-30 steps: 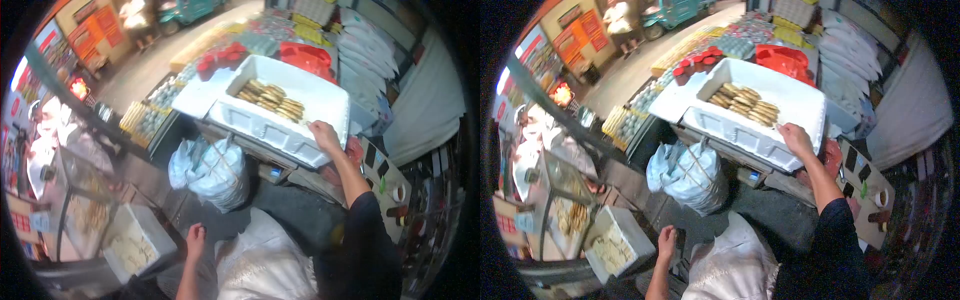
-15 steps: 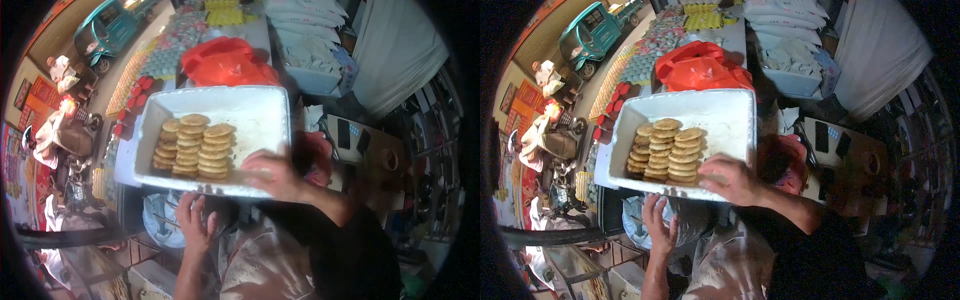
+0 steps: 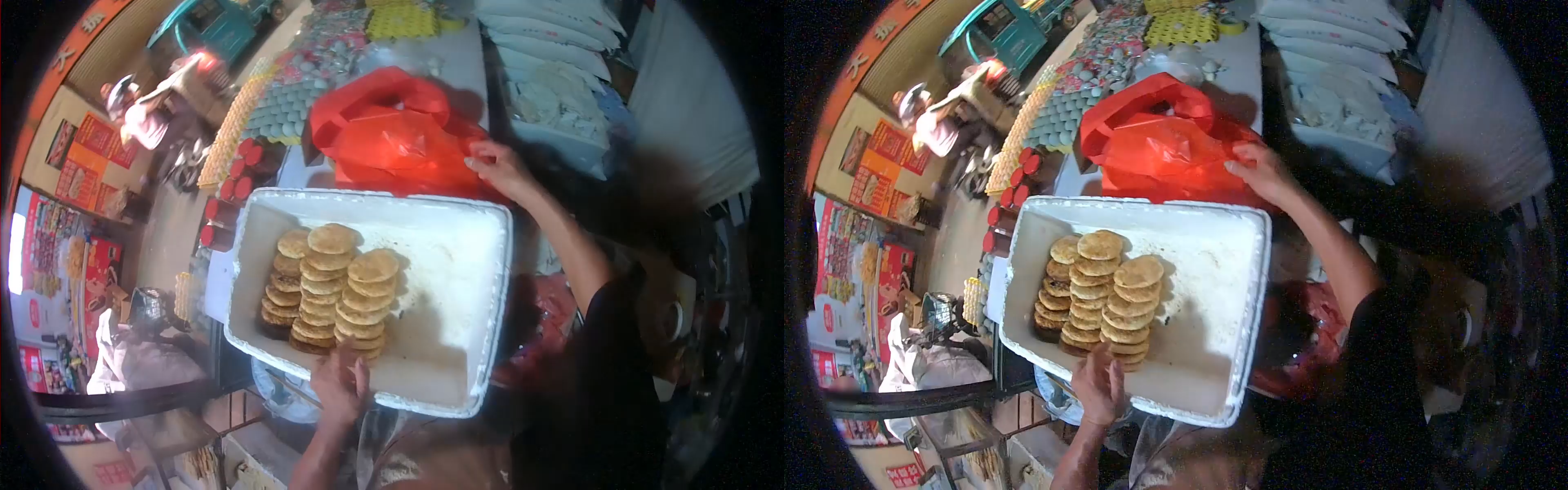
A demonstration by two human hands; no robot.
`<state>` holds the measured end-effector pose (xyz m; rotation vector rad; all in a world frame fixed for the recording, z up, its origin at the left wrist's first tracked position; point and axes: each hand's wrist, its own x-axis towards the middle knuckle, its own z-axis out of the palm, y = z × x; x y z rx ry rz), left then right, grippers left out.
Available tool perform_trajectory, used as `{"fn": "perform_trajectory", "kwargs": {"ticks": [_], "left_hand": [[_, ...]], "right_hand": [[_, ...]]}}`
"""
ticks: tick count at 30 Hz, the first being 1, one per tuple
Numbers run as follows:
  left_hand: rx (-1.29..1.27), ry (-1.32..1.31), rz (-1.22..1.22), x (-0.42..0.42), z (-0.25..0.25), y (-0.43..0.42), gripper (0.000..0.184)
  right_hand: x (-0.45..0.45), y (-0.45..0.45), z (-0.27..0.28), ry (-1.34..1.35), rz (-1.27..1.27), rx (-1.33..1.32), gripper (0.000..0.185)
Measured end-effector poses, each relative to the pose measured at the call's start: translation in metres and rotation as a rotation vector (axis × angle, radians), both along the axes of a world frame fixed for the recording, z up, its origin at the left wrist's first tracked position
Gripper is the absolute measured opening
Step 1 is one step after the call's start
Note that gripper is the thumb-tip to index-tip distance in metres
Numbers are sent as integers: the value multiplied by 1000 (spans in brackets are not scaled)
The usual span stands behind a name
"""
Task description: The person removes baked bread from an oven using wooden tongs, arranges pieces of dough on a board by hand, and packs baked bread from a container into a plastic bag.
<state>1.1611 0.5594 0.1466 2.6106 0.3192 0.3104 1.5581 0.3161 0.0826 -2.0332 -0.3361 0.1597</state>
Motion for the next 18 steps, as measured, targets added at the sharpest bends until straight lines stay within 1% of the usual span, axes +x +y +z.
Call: {"fn": "perform_trajectory", "kwargs": {"ticks": [1, 2, 3, 4, 6, 7, 9, 11, 12, 13, 14, 15, 16, 17, 18], "left_hand": [[11, 2, 16, 1, -1, 1, 33], [-1, 7, -4, 1, -3, 2, 32], [-15, 9, -24, 2, -5, 2, 30], [5, -68, -47, 6, -8, 3, 28], [40, -31, -47, 5, -7, 6, 28], [62, 10, -60, 3, -6, 6, 28], [61, -3, -51, 2, -5, 6, 27], [45, -18, -64, 1, -6, 7, 27], [38, -9, -63, 0, -8, 7, 27], [28, -25, -61, 0, -10, 8, 27], [18, -42, -59, 0, -12, 8, 27], [13, -40, -63, 0, -12, 8, 27], [23, -30, -68, -1, -11, 8, 27], [35, -21, -72, -2, -10, 8, 28], [32, -21, -74, -5, -11, 9, 28]], "right_hand": [[18, 13, -7, 90, -32, 64, 59], [37, 24, -19, -144, 5, 63, 72], [39, 35, -11, -142, 17, 72, 72], [36, 48, 10, -8, -30, -29, 80], [30, 73, 41, 173, -29, -113, 84], [39, 83, 32, 171, -14, -111, 84], [67, 98, 7, 425, 93, 23, 60], [96, 116, 10, 312, 69, 95, 45], [106, 122, 23, 322, 86, 297, 33], [129, 128, 25, 172, 6, 429, 29], [114, 134, 74, 102, -171, 553, 27], [152, 133, 76, -119, -253, 417, 26], [154, 135, 101, -472, -457, 224, 26], [167, 128, 118, -642, -423, 184, 26], [172, 127, 132, -759, -357, 360, 24]]}}
